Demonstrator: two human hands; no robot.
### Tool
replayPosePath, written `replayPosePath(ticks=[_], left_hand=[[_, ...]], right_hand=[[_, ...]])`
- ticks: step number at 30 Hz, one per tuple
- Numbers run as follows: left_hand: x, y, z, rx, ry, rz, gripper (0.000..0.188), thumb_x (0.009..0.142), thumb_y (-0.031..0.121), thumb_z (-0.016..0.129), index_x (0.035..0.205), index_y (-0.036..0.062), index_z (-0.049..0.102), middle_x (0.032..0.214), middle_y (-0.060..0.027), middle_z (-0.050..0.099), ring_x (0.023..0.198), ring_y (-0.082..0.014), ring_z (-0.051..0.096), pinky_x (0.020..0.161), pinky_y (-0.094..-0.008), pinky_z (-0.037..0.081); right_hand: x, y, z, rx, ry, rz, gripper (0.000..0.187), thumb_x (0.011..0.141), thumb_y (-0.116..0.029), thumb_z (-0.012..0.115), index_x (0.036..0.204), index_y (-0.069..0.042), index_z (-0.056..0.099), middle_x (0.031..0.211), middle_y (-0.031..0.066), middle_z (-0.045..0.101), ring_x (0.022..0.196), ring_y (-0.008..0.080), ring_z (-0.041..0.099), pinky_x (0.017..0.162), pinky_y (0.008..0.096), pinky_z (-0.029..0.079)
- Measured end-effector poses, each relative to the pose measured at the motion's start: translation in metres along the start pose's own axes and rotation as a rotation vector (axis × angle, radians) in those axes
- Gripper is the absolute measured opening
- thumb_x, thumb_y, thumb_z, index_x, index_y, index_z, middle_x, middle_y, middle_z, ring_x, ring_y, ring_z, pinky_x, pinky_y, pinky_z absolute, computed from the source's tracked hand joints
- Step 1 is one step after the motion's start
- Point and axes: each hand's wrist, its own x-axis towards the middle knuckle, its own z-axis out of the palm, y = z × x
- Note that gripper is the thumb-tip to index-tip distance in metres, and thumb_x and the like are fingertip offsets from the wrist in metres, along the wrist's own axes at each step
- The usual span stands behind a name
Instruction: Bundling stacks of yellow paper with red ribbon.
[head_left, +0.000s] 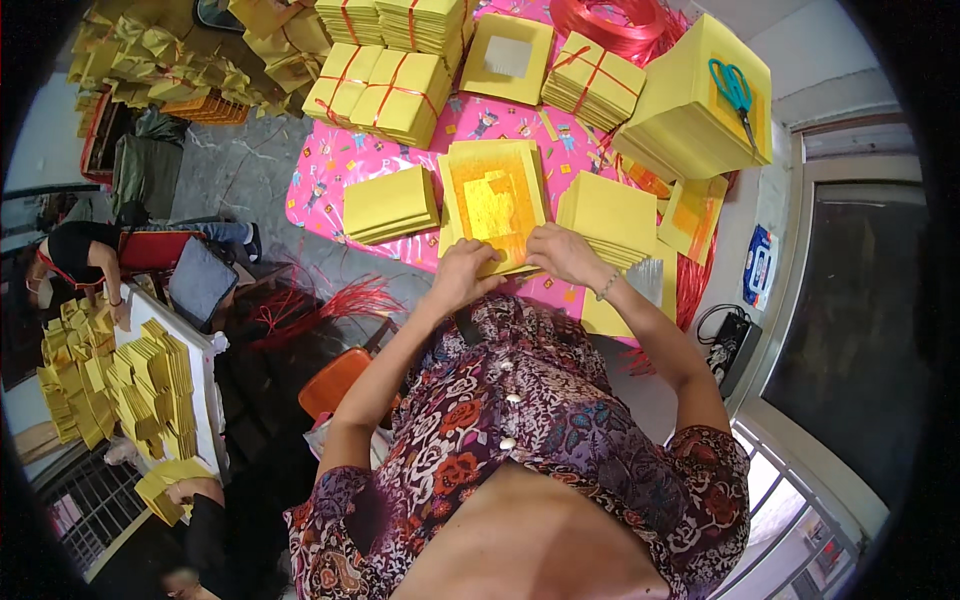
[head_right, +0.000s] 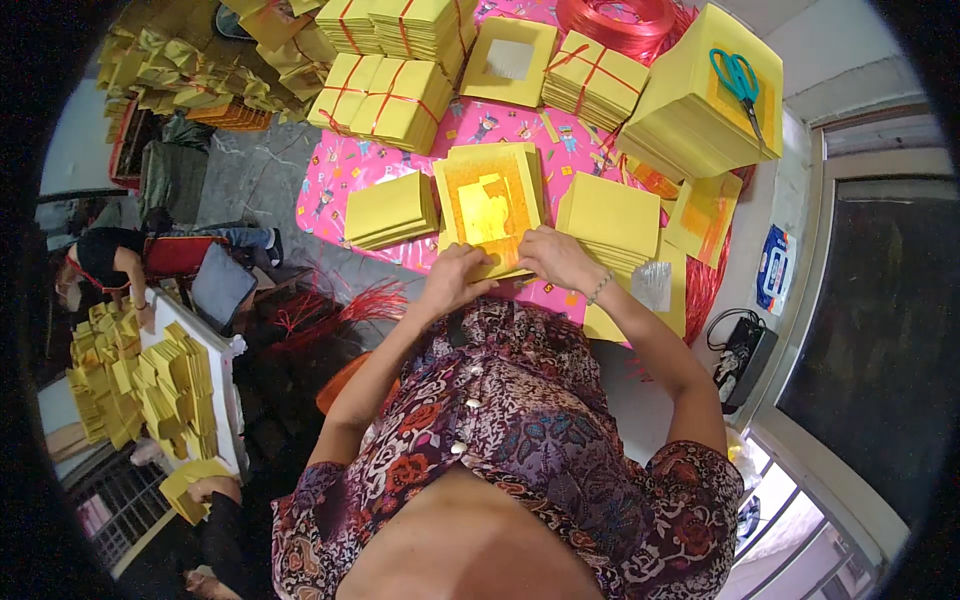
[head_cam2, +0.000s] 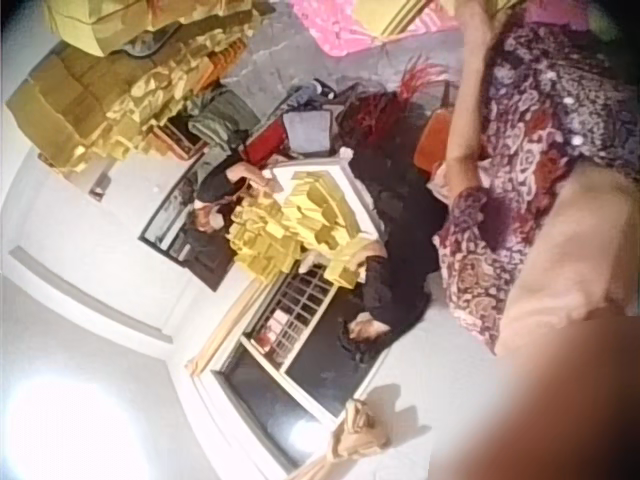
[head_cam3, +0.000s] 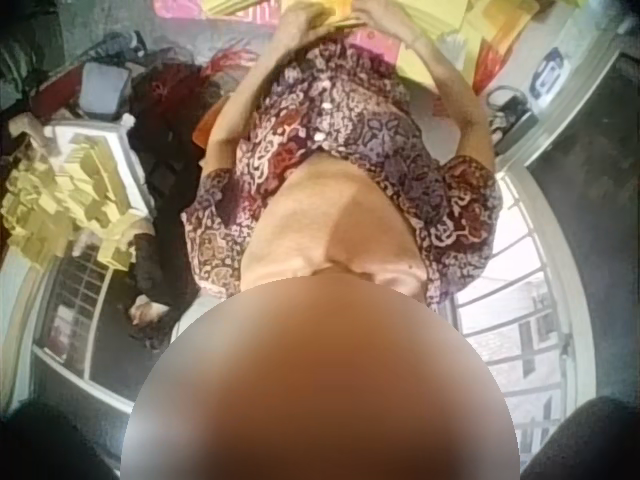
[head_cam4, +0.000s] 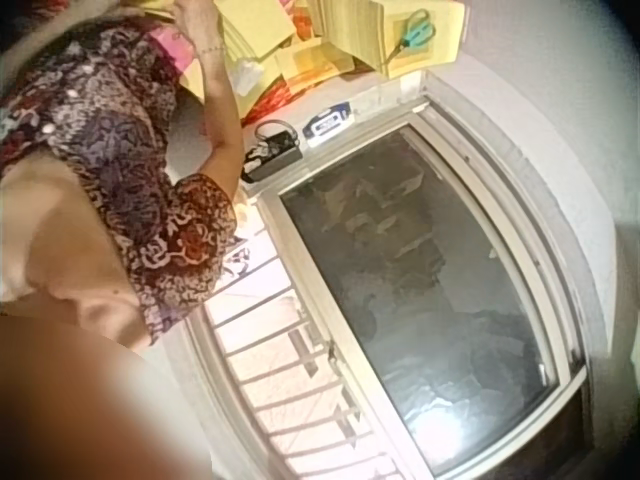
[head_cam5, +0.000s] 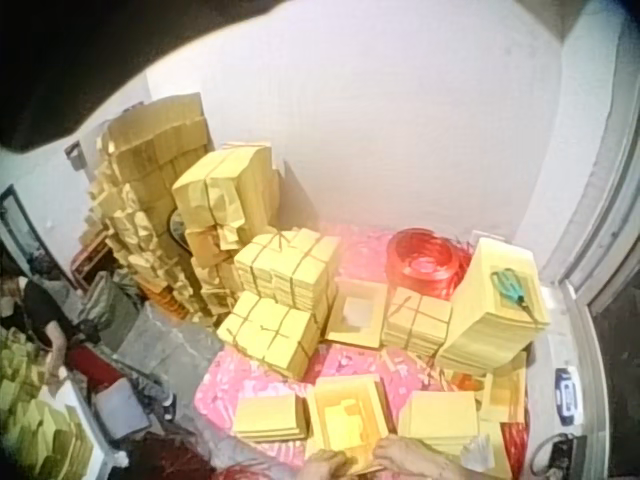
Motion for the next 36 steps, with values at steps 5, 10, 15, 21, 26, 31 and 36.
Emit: replayPosePath(ticks=[5, 10, 15, 21, 26, 31, 36], left_hand=[[0.0, -0.01, 0.01, 0.004, -0.004, -0.001, 0.022, 0.076, 0.021, 0.076, 0.091, 0.0078, 0.068, 0.085, -0.0107, 0.062, 0.083, -0.0313, 0.058, 0.074, -0.0424, 0.048], [0.002, -0.013, 0.014, -0.172, 0.005, -0.156, 0.014, 0.076, 0.018, 0.075, 0.079, 0.0052, 0.071, 0.077, -0.0122, 0.065, 0.078, -0.031, 0.06, 0.072, -0.0417, 0.048], [0.003, -0.014, 0.013, -0.2, -0.015, -0.204, 0.014, 0.075, 0.018, 0.075, 0.08, 0.0056, 0.072, 0.078, -0.0125, 0.066, 0.079, -0.0306, 0.061, 0.072, -0.0407, 0.049], [0.005, -0.01, 0.009, -0.223, -0.039, -0.253, 0.013, 0.076, 0.018, 0.075, 0.079, 0.0054, 0.072, 0.076, -0.0123, 0.066, 0.077, -0.0299, 0.062, 0.071, -0.0404, 0.049], [0.0, 0.004, 0.002, -0.188, -0.027, -0.251, 0.017, 0.077, 0.016, 0.073, 0.09, 0.0064, 0.07, 0.086, -0.0137, 0.065, 0.084, -0.0305, 0.061, 0.074, -0.0397, 0.049], [-0.001, 0.033, -0.011, 0.097, 0.434, 0.211, 0.044, 0.074, 0.013, 0.069, 0.117, 0.0106, 0.062, 0.117, -0.0134, 0.055, 0.108, -0.0346, 0.051, 0.091, -0.0456, 0.042], [0.016, 0.023, 0.0, 0.178, 0.233, 0.182, 0.066, 0.076, 0.016, 0.068, 0.138, 0.0066, 0.044, 0.138, -0.0174, 0.043, 0.129, -0.038, 0.038, 0.107, -0.0494, 0.033]], right_hand=[[0.003, 0.0, 0.003, -0.009, -0.015, 0.068, 0.016, 0.086, -0.019, 0.065, 0.085, -0.004, 0.066, 0.091, 0.009, 0.059, 0.095, 0.0283, 0.056, 0.083, 0.0391, 0.048], [0.004, 0.006, 0.007, 0.006, -0.002, 0.047, 0.017, 0.086, -0.02, 0.065, 0.085, -0.003, 0.065, 0.09, 0.0093, 0.059, 0.093, 0.0289, 0.055, 0.082, 0.0395, 0.047], [0.005, 0.005, 0.004, 0.01, -0.024, 0.06, 0.018, 0.087, -0.021, 0.064, 0.086, -0.003, 0.066, 0.089, 0.0095, 0.058, 0.093, 0.0292, 0.055, 0.083, 0.0397, 0.047], [0.005, 0.001, 0.002, 0.015, 0.003, 0.048, 0.019, 0.087, -0.021, 0.063, 0.08, -0.003, 0.063, 0.087, 0.0103, 0.057, 0.092, 0.0295, 0.055, 0.081, 0.0403, 0.047], [0.01, -0.005, -0.003, 0.001, 0.023, 0.099, 0.018, 0.092, -0.022, 0.059, 0.088, -0.004, 0.056, 0.09, 0.0134, 0.056, 0.086, 0.0349, 0.058, 0.074, 0.0443, 0.048], [0.038, 0.002, -0.031, 0.025, 0.123, 0.179, 0.022, 0.095, -0.025, 0.054, 0.092, -0.003, 0.055, 0.091, 0.0152, 0.056, 0.087, 0.037, 0.059, 0.074, 0.0457, 0.049], [0.089, 0.029, -0.044, -0.009, 0.267, 0.157, 0.022, 0.095, -0.024, 0.056, 0.094, -0.002, 0.057, 0.093, 0.016, 0.059, 0.087, 0.0369, 0.059, 0.075, 0.0445, 0.048]])
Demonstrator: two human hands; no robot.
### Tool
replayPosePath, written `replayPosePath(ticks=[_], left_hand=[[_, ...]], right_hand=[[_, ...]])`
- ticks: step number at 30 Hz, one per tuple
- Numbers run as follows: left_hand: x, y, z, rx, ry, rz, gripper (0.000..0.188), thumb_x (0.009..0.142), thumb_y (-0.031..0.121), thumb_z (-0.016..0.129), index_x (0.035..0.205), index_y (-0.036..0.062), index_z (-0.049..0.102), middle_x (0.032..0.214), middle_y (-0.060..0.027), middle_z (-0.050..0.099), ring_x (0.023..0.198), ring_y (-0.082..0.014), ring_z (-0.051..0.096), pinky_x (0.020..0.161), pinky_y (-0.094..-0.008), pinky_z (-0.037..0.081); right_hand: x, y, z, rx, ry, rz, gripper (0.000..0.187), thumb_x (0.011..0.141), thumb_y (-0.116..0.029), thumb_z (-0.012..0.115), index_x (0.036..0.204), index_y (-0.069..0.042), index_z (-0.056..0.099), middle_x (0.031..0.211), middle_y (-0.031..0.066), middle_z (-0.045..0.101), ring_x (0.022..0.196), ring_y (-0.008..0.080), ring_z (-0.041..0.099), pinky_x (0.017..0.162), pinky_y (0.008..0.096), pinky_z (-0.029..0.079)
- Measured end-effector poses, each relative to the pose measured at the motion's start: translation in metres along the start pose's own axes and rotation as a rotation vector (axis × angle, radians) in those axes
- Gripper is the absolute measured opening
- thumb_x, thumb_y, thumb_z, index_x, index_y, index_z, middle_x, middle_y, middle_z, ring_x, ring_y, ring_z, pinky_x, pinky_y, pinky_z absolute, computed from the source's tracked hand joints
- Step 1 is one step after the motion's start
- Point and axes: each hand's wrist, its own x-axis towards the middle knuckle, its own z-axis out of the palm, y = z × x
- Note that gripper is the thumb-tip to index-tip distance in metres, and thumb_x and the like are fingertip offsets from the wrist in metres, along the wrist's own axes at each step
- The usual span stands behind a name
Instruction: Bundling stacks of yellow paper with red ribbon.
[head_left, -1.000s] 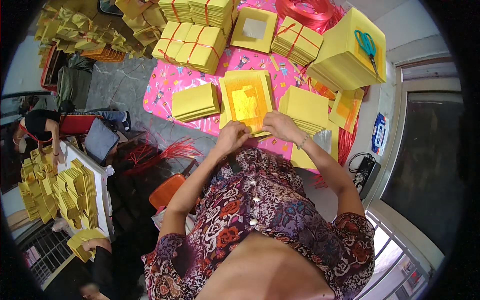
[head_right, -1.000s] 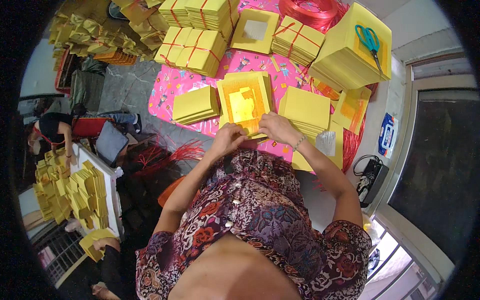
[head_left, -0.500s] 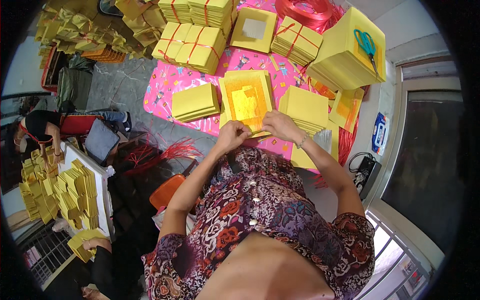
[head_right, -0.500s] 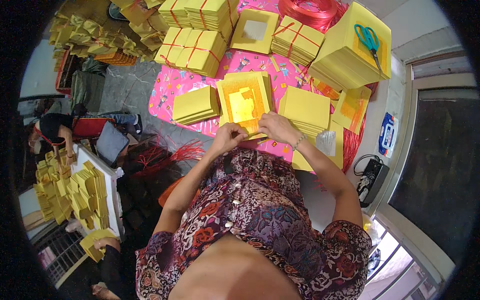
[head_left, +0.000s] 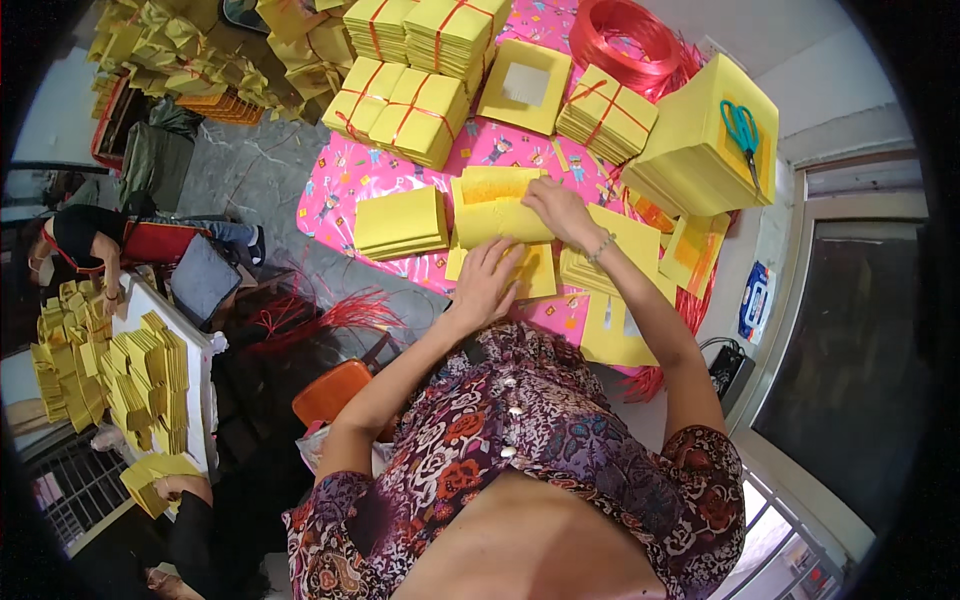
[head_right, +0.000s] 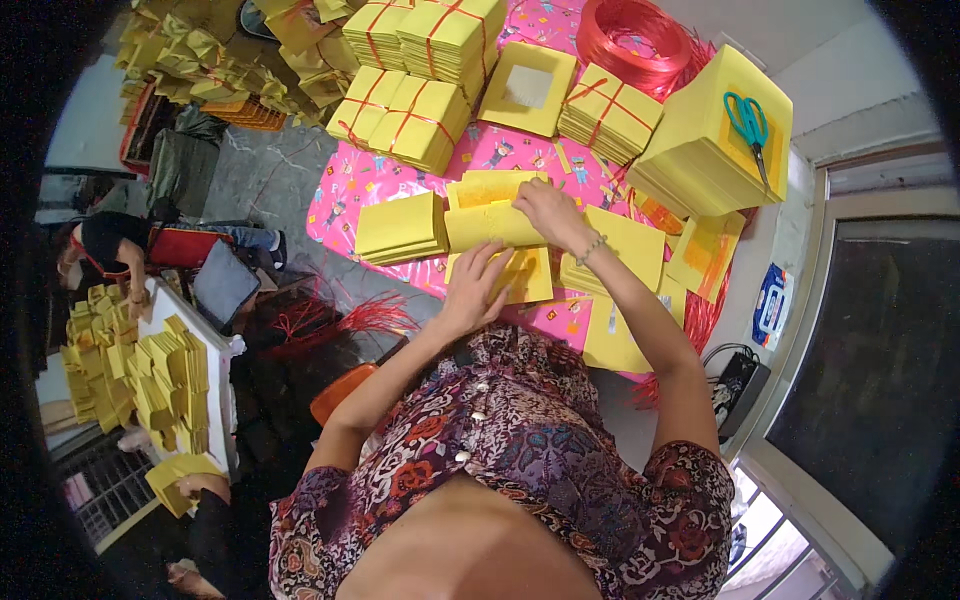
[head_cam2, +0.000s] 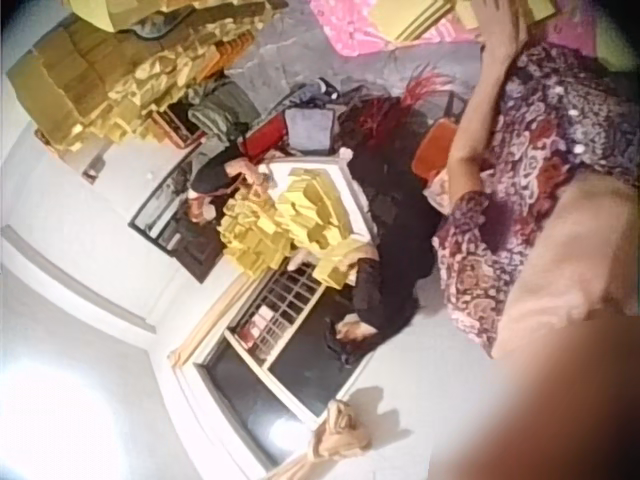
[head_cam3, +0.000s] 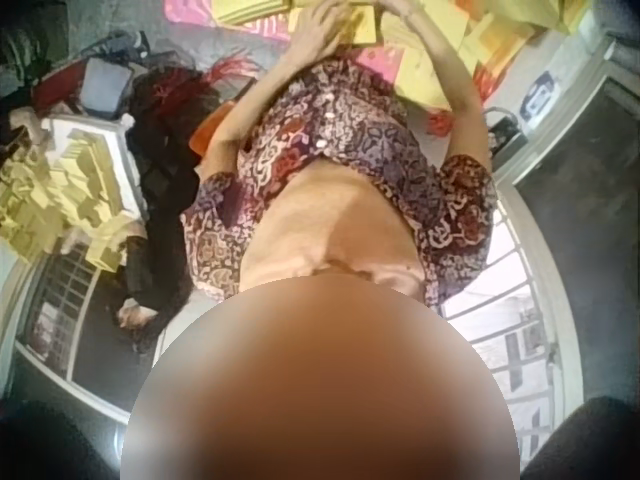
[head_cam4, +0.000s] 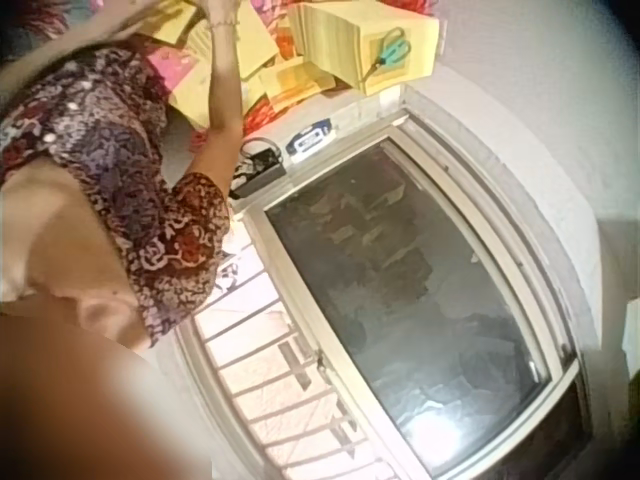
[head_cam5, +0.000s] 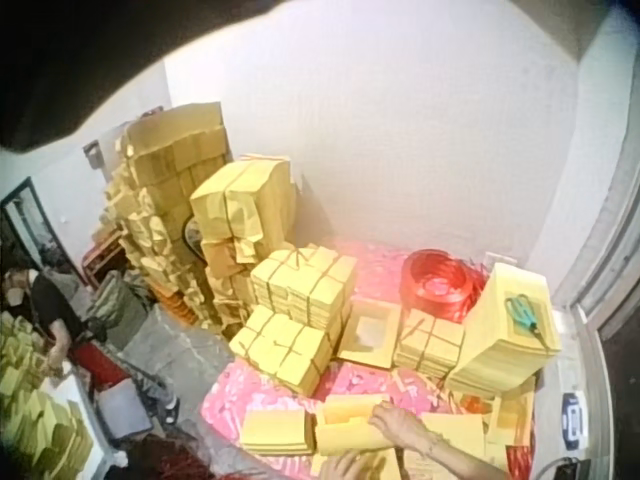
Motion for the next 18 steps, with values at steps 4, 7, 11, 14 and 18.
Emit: replayPosePath(ticks=[4, 7, 11, 14, 18], left_hand=[[0.016, -0.016, 0.011, 0.059, -0.058, -0.028, 0.072, 0.081, 0.026, 0.068, 0.143, 0.0049, 0.038, 0.148, -0.0205, 0.034, 0.137, -0.0408, 0.03, 0.112, -0.0515, 0.026], [0.023, -0.03, 0.021, 0.082, -0.089, -0.073, 0.082, 0.081, 0.035, 0.067, 0.148, 0.0057, 0.031, 0.153, -0.0219, 0.025, 0.143, -0.0414, 0.021, 0.116, -0.0527, 0.019], [0.027, -0.041, 0.025, 0.115, -0.138, -0.085, 0.086, 0.081, 0.042, 0.065, 0.15, 0.0063, 0.027, 0.155, -0.0213, 0.022, 0.144, -0.0408, 0.018, 0.117, -0.052, 0.016], [0.028, -0.043, 0.026, 0.105, -0.156, -0.091, 0.088, 0.081, 0.043, 0.065, 0.151, 0.0068, 0.026, 0.155, -0.0212, 0.022, 0.144, -0.0405, 0.017, 0.118, -0.0515, 0.015], [0.029, -0.044, 0.025, 0.094, -0.185, -0.089, 0.089, 0.081, 0.045, 0.064, 0.152, 0.0074, 0.024, 0.155, -0.0212, 0.023, 0.145, -0.04, 0.017, 0.118, -0.0512, 0.015]], right_hand=[[0.034, 0.017, 0.01, -0.019, -0.029, -0.007, 0.021, 0.094, -0.023, 0.055, 0.094, -0.002, 0.059, 0.093, 0.015, 0.059, 0.089, 0.0351, 0.06, 0.078, 0.0437, 0.049], [0.047, 0.027, 0.021, -0.079, -0.009, -0.005, 0.021, 0.092, -0.022, 0.057, 0.093, -0.002, 0.061, 0.094, 0.0145, 0.059, 0.092, 0.0335, 0.059, 0.079, 0.0432, 0.049], [0.053, 0.033, 0.03, -0.194, 0.108, -0.11, 0.02, 0.089, -0.022, 0.06, 0.094, -0.003, 0.061, 0.093, 0.0135, 0.059, 0.095, 0.0323, 0.058, 0.082, 0.0431, 0.048], [0.056, 0.032, 0.035, -0.259, 0.116, -0.129, 0.021, 0.087, -0.022, 0.062, 0.099, -0.005, 0.062, 0.096, 0.0119, 0.06, 0.096, 0.031, 0.058, 0.083, 0.0433, 0.047], [0.057, 0.023, 0.041, -0.16, 0.069, -0.164, 0.025, 0.085, -0.02, 0.064, 0.107, -0.008, 0.064, 0.099, 0.0104, 0.062, 0.096, 0.0294, 0.059, 0.084, 0.0422, 0.048]])
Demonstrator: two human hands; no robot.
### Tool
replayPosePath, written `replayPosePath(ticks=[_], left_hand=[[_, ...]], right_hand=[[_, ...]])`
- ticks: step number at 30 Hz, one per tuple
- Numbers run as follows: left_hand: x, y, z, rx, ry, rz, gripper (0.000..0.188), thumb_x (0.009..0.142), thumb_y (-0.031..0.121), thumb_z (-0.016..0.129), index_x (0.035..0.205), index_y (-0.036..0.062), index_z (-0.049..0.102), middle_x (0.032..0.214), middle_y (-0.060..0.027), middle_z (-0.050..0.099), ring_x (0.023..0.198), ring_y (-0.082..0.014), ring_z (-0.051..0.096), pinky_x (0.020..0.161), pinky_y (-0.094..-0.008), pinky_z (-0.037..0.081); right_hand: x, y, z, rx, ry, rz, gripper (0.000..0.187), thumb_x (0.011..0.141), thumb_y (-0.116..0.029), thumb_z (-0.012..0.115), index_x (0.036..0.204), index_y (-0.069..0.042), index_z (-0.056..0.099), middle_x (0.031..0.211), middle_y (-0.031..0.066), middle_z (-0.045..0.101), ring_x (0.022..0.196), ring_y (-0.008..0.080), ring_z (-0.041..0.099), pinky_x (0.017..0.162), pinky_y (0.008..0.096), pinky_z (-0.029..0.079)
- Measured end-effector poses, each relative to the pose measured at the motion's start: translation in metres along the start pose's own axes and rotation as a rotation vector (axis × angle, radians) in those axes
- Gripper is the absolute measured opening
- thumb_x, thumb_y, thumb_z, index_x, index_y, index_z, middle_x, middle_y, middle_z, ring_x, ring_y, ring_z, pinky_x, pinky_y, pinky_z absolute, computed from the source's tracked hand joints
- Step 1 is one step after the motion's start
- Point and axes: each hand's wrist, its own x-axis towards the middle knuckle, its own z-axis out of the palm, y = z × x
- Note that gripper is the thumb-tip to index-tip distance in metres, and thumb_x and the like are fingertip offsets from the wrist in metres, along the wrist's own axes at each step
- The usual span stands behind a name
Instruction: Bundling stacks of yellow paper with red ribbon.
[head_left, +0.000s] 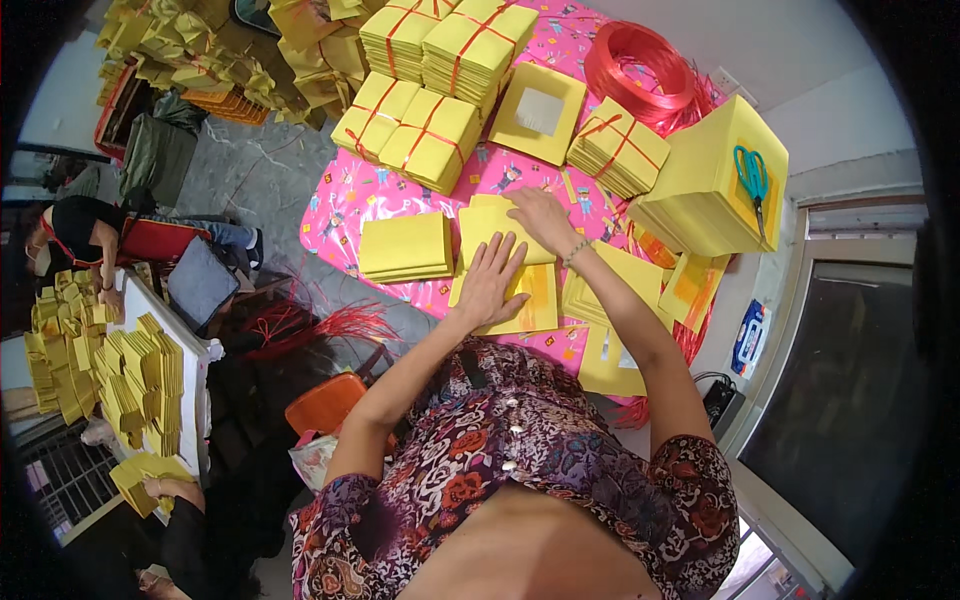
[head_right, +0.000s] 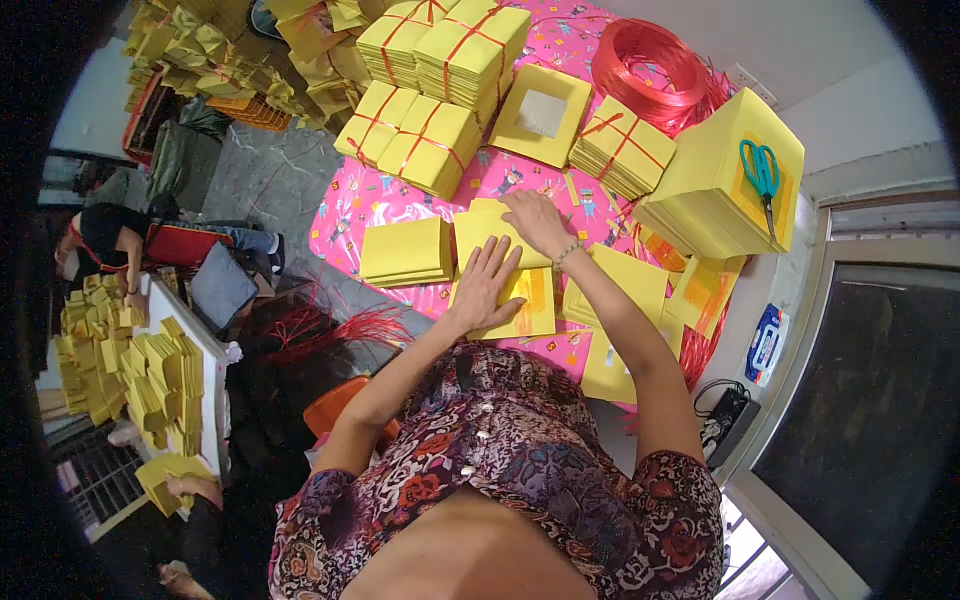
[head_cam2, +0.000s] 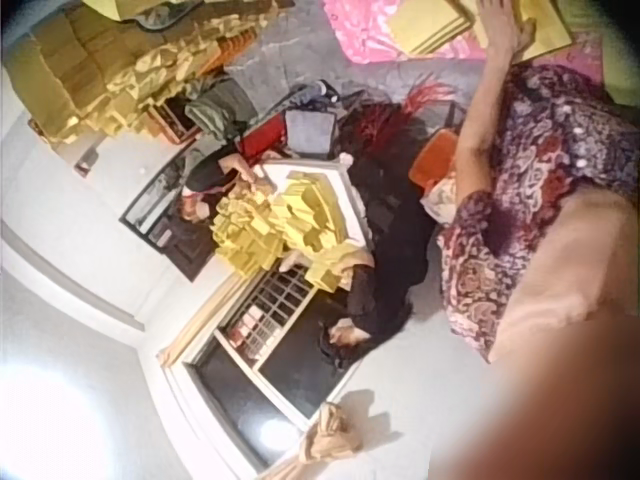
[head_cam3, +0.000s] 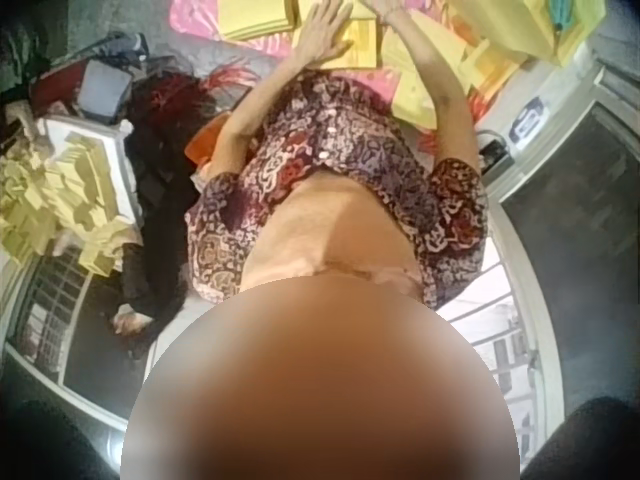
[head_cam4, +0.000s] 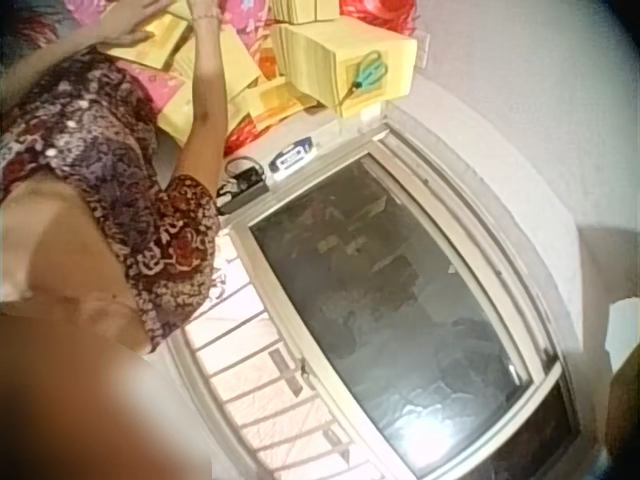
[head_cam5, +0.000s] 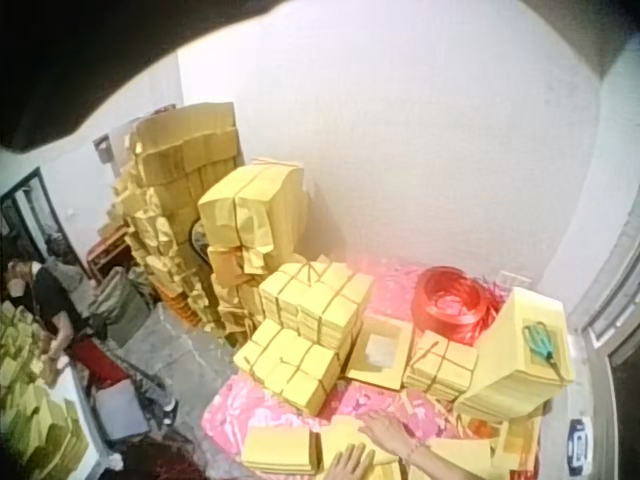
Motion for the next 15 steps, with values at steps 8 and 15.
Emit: replayPosePath(ticks=[8, 15], left_hand=[[0.0, -0.003, 0.003, 0.004, -0.008, -0.003, 0.088, 0.082, 0.047, 0.062, 0.151, 0.0075, 0.025, 0.155, -0.0219, 0.024, 0.144, -0.0404, 0.018, 0.118, -0.0509, 0.015], [0.0, -0.006, 0.011, 0.017, -0.008, -0.009, 0.087, 0.084, 0.052, 0.059, 0.15, 0.005, 0.027, 0.155, -0.0227, 0.024, 0.144, -0.0412, 0.018, 0.117, -0.0516, 0.015]], right_hand=[[0.003, -0.007, -0.003, 0.068, -0.094, 0.007, 0.026, 0.084, -0.016, 0.064, 0.108, -0.005, 0.064, 0.099, 0.0133, 0.062, 0.098, 0.0325, 0.058, 0.087, 0.0431, 0.047], [0.004, -0.005, 0.006, -0.008, -0.067, -0.025, 0.024, 0.081, -0.017, 0.068, 0.103, -0.01, 0.066, 0.097, 0.0083, 0.062, 0.095, 0.0284, 0.058, 0.083, 0.04, 0.049]])
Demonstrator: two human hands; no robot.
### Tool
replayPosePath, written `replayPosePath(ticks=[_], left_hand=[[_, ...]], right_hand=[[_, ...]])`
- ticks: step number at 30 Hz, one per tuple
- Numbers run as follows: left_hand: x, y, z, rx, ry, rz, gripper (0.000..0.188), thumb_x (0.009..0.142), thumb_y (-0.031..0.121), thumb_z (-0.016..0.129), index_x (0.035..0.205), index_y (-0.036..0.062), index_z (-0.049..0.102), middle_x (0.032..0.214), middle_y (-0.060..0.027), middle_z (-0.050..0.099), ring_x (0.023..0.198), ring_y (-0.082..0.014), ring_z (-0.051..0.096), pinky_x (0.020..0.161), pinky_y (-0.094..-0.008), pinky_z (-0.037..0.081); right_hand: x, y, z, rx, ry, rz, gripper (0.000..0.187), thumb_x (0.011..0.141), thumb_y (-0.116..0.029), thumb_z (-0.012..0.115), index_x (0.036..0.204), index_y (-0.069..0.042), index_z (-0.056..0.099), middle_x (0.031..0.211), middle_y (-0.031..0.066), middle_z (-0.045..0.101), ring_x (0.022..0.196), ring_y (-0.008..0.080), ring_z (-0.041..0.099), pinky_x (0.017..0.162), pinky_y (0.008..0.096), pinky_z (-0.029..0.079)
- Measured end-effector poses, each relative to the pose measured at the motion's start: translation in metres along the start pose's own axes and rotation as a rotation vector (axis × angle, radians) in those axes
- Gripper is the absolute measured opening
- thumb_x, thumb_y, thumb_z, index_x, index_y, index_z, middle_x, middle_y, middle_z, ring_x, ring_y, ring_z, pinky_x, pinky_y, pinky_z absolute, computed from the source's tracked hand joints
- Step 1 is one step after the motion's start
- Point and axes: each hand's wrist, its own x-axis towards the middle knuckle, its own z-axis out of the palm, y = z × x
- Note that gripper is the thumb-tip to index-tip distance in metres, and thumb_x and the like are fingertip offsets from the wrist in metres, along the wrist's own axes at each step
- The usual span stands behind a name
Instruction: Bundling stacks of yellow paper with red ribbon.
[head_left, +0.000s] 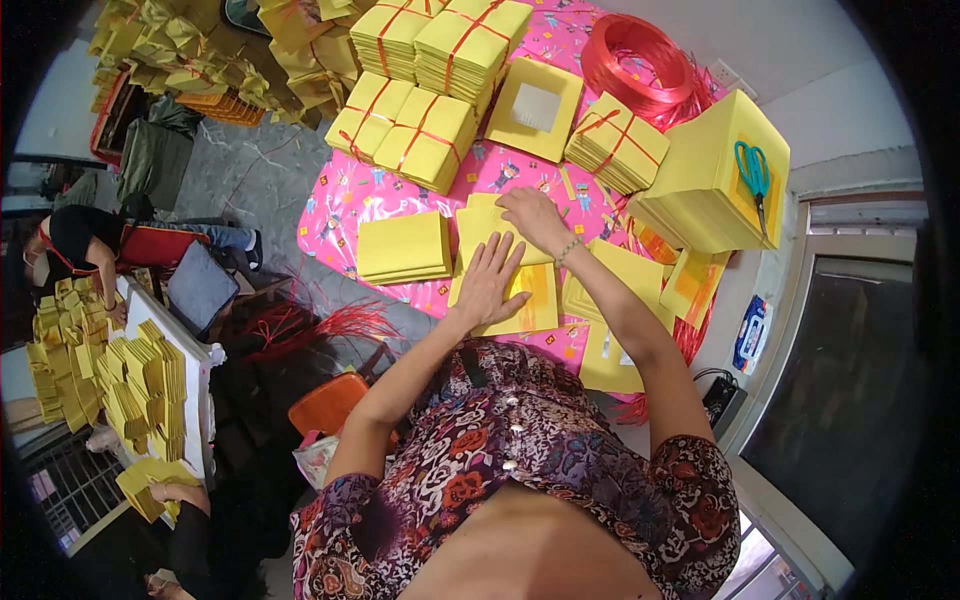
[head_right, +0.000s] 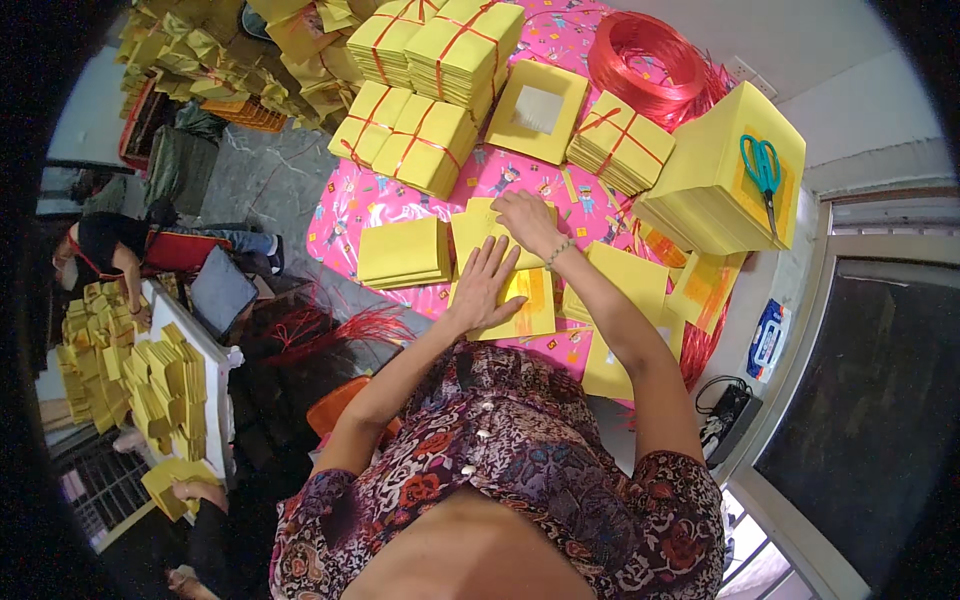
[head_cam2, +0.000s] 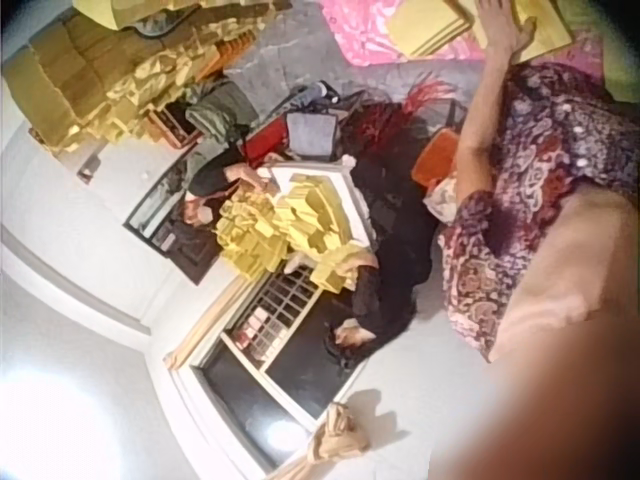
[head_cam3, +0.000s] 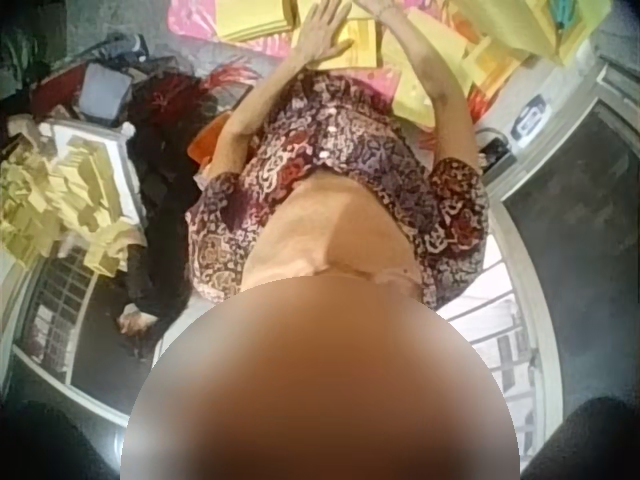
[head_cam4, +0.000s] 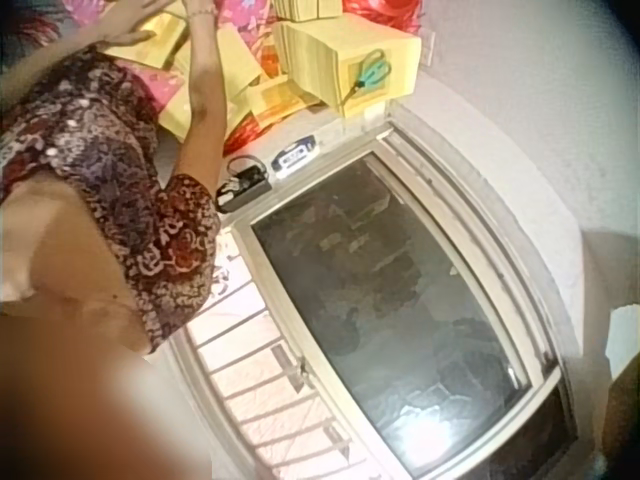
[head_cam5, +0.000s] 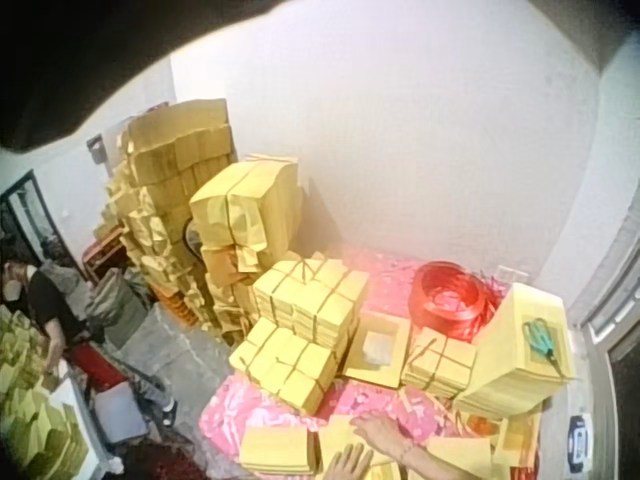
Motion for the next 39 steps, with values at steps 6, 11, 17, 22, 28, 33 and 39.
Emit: replayPosePath(ticks=[6, 11, 17, 22, 28, 33, 39], left_hand=[[0.003, 0.0, 0.005, 0.029, -0.027, -0.002, 0.094, 0.083, 0.062, 0.055, 0.15, 0.0033, 0.027, 0.155, -0.023, 0.023, 0.145, -0.0416, 0.016, 0.117, -0.0535, 0.015], [0.002, -0.002, 0.007, 0.04, -0.032, -0.001, 0.097, 0.081, 0.066, 0.054, 0.15, 0.0034, 0.027, 0.155, -0.0228, 0.022, 0.145, -0.0416, 0.015, 0.117, -0.0534, 0.015], [0.0, -0.006, 0.009, 0.058, -0.048, -0.001, 0.099, 0.079, 0.068, 0.056, 0.15, 0.0042, 0.029, 0.156, -0.0224, 0.02, 0.146, -0.0415, 0.013, 0.117, -0.0538, 0.014], [0.003, -0.003, 0.008, 0.043, -0.065, -0.011, 0.103, 0.077, 0.07, 0.057, 0.151, 0.0047, 0.027, 0.156, -0.0235, 0.02, 0.146, -0.0428, 0.013, 0.117, -0.0546, 0.014], [0.002, -0.008, 0.005, 0.015, -0.056, 0.031, 0.105, 0.078, 0.072, 0.055, 0.151, 0.002, 0.025, 0.156, -0.0231, 0.02, 0.146, -0.0413, 0.014, 0.116, -0.0541, 0.015], [-0.005, -0.017, -0.002, 0.075, -0.123, 0.037, 0.105, 0.077, 0.071, 0.055, 0.15, 0.0, 0.027, 0.156, -0.0217, 0.022, 0.146, -0.0383, 0.017, 0.116, -0.0531, 0.016], [-0.005, -0.022, 0.0, 0.105, -0.155, 0.039, 0.106, 0.079, 0.073, 0.052, 0.15, -0.0004, 0.024, 0.157, -0.0219, 0.02, 0.146, -0.0378, 0.015, 0.116, -0.0537, 0.015]], right_hand=[[0.0, 0.005, 0.004, -0.034, -0.04, 0.025, 0.025, 0.08, -0.017, 0.069, 0.104, -0.01, 0.065, 0.102, 0.0088, 0.062, 0.096, 0.0284, 0.058, 0.084, 0.0398, 0.048], [-0.021, -0.023, -0.015, -0.098, 0.306, 0.016, 0.026, 0.083, -0.015, 0.066, 0.107, -0.006, 0.059, 0.104, 0.012, 0.057, 0.094, 0.0313, 0.057, 0.082, 0.0426, 0.048], [-0.077, -0.061, -0.012, 0.189, 0.086, 0.376, 0.015, 0.087, -0.009, 0.06, 0.098, -0.003, 0.053, 0.094, 0.0161, 0.055, 0.091, 0.037, 0.057, 0.075, 0.0448, 0.049], [-0.089, -0.049, 0.011, 0.195, 0.119, 0.382, 0.012, 0.088, -0.009, 0.06, 0.094, -0.003, 0.051, 0.092, 0.0155, 0.053, 0.091, 0.0353, 0.056, 0.078, 0.0445, 0.047], [-0.092, -0.049, 0.024, 0.118, 0.196, 0.349, 0.01, 0.088, -0.008, 0.059, 0.092, -0.005, 0.051, 0.089, 0.0142, 0.05, 0.087, 0.034, 0.054, 0.076, 0.0443, 0.044], [-0.094, -0.052, 0.028, 0.125, 0.221, 0.379, 0.012, 0.087, -0.007, 0.06, 0.091, -0.005, 0.05, 0.089, 0.0145, 0.049, 0.088, 0.0346, 0.052, 0.078, 0.0442, 0.044], [-0.098, -0.049, 0.026, 0.138, 0.224, 0.33, 0.019, 0.085, -0.006, 0.063, 0.1, -0.005, 0.053, 0.094, 0.0143, 0.05, 0.091, 0.0354, 0.053, 0.08, 0.0439, 0.045]])
